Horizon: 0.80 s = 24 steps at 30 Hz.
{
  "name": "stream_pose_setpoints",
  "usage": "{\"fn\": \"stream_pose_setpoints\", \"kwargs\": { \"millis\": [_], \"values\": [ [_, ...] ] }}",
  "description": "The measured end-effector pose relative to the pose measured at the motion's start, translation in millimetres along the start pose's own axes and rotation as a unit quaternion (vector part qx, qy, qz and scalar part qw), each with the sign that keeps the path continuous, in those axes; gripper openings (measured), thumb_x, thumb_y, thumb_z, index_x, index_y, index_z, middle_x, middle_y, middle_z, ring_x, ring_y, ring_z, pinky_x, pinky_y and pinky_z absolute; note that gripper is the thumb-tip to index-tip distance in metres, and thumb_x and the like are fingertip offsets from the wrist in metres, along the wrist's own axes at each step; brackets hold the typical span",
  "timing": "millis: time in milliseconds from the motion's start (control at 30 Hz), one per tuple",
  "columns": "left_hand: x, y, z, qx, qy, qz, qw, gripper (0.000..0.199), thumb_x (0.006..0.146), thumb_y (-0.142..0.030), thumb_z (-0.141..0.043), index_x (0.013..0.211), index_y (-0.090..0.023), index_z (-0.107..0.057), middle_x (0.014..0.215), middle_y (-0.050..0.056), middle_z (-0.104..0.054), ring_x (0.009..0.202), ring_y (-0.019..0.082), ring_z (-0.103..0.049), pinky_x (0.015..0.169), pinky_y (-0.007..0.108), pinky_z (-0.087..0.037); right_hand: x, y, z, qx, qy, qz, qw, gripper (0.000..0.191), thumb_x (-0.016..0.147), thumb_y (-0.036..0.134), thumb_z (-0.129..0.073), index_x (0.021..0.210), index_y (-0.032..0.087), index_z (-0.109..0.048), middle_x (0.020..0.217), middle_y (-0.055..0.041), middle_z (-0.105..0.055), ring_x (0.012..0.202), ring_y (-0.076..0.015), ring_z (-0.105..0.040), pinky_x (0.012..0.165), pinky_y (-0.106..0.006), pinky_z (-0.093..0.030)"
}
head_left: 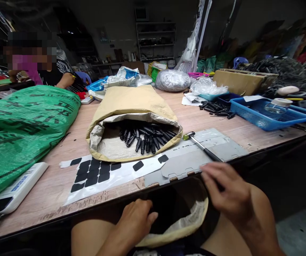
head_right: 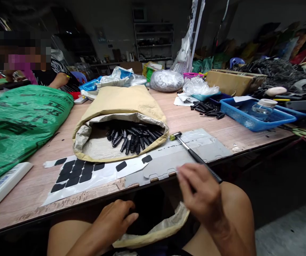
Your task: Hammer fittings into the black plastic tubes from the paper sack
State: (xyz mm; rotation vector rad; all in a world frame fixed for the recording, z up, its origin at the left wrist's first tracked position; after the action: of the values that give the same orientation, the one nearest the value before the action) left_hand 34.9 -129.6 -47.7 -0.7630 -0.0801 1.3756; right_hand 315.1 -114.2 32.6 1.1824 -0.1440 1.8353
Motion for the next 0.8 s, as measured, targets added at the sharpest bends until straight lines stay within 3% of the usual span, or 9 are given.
{"fn": "stream_pose_setpoints", "kwargs": {
  "millis": [67, 167, 233, 267, 333, 467, 600, 700, 800],
  "values": [
    [-4.9, -18.9, 33.8, -0.008, -0.011, -0.049, 0.999, 0.031, 0.092, -0.048, -0.054, 0.087, -0.026, -0.076, 0.077, 0.002, -0.074, 0.072, 0.022, -0.068, 0.063, 0.031, -0.044, 22.6, -32.3, 9.8, -0.112, -0.018, -0.062, 0.992, 0.021, 0.090, 0.020, -0.064, 0.109, 0.022, -0.074, 0.105, -0.0072, -0.071, 0.101, -0.0229, -0.065, 0.098, -0.040, -0.050],
    [16.3, -29.2, 99.7, 0.005, -0.193, -0.035, 0.981, 0.040, 0.098, -0.049, -0.046, 0.083, -0.023, -0.073, 0.068, 0.000, -0.067, 0.063, 0.018, -0.060, 0.059, 0.029, -0.039, 38.8, -78.7, -1.6, -0.231, 0.080, -0.169, 0.955, 0.026, 0.092, 0.030, -0.061, 0.112, 0.019, -0.074, 0.107, -0.0109, -0.070, 0.105, -0.0281, -0.063, 0.092, -0.041, -0.050],
    [41.2, -24.5, 136.8, 0.048, -0.334, 0.003, 0.941, 0.030, 0.096, -0.042, -0.050, 0.092, -0.021, -0.072, 0.078, 0.003, -0.070, 0.071, 0.020, -0.063, 0.065, 0.030, -0.041, 39.4, -96.7, -15.4, -0.262, 0.153, -0.219, 0.927, 0.029, 0.093, 0.033, -0.059, 0.113, 0.018, -0.075, 0.107, -0.0117, -0.070, 0.101, -0.0277, -0.064, 0.085, -0.039, -0.049],
    [55.6, -20.0, 149.3, 0.073, -0.374, 0.022, 0.924, 0.027, 0.095, -0.039, -0.052, 0.096, -0.020, -0.072, 0.087, 0.005, -0.071, 0.079, 0.022, -0.064, 0.069, 0.031, -0.043, 38.4, -100.8, -21.1, -0.270, 0.174, -0.233, 0.918, 0.029, 0.094, 0.034, -0.058, 0.113, 0.019, -0.075, 0.107, -0.0112, -0.069, 0.099, -0.0267, -0.064, 0.081, -0.037, -0.048],
    [84.6, -8.4, 162.8, 0.113, -0.388, 0.064, 0.912, 0.024, 0.092, -0.036, -0.057, 0.102, -0.019, -0.071, 0.104, 0.010, -0.070, 0.092, 0.027, -0.066, 0.075, 0.034, -0.045, 36.2, -101.5, -27.7, -0.281, 0.180, -0.241, 0.912, 0.029, 0.095, 0.039, -0.058, 0.110, 0.022, -0.076, 0.107, -0.0096, -0.067, 0.098, -0.0248, -0.063, 0.076, -0.034, -0.046],
    [114.9, 11.1, 167.0, 0.132, -0.339, 0.104, 0.926, 0.026, 0.089, -0.037, -0.062, 0.103, -0.018, -0.072, 0.115, 0.015, -0.067, 0.100, 0.033, -0.065, 0.078, 0.039, -0.047, 34.4, -94.3, -31.3, -0.293, 0.177, -0.209, 0.916, 0.030, 0.094, 0.047, -0.060, 0.109, 0.024, -0.074, 0.106, -0.0074, -0.064, 0.093, -0.0222, -0.062, 0.070, -0.032, -0.042],
    [94.0, 14.2, 165.5, 0.115, -0.359, 0.088, 0.922, 0.024, 0.092, -0.038, -0.059, 0.100, -0.019, -0.070, 0.107, 0.012, -0.068, 0.098, 0.030, -0.064, 0.079, 0.038, -0.047, 33.1, -95.1, -31.5, -0.281, 0.171, -0.221, 0.918, 0.024, 0.098, 0.036, -0.053, 0.102, 0.020, -0.070, 0.103, -0.0075, -0.066, 0.085, -0.0203, -0.062, 0.067, -0.032, -0.039],
    [65.1, 1.3, 151.5, 0.034, -0.364, -0.024, 0.931, 0.025, 0.093, -0.042, -0.059, 0.102, -0.021, -0.069, 0.099, 0.006, -0.067, 0.089, 0.024, -0.063, 0.076, 0.034, -0.047, 30.5, -87.7, -27.0, -0.208, 0.086, -0.233, 0.946, 0.024, 0.097, 0.036, -0.052, 0.099, 0.019, -0.068, 0.101, -0.0085, -0.067, 0.088, -0.0212, -0.062, 0.071, -0.031, -0.042],
    [48.1, -19.5, 122.2, -0.021, -0.279, -0.170, 0.945, 0.021, 0.092, -0.041, -0.062, 0.101, -0.024, -0.069, 0.096, 0.003, -0.066, 0.090, 0.022, -0.061, 0.079, 0.033, -0.047, 26.2, -64.7, -23.7, -0.069, 0.028, -0.240, 0.968, 0.025, 0.097, 0.041, -0.053, 0.100, 0.020, -0.065, 0.094, -0.0064, -0.068, 0.083, -0.0191, -0.063, 0.070, -0.029, -0.045]
  ]
}}
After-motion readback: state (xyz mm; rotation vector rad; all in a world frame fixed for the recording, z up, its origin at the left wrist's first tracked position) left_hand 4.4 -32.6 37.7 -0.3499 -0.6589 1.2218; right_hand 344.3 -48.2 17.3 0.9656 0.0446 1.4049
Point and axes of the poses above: each hand's wrist, its own x-axis towards the middle knuckle, its own z-axis out of the back of the hand, y = z × x, the point moved 4 cm from there along x, towards the middle knuckle
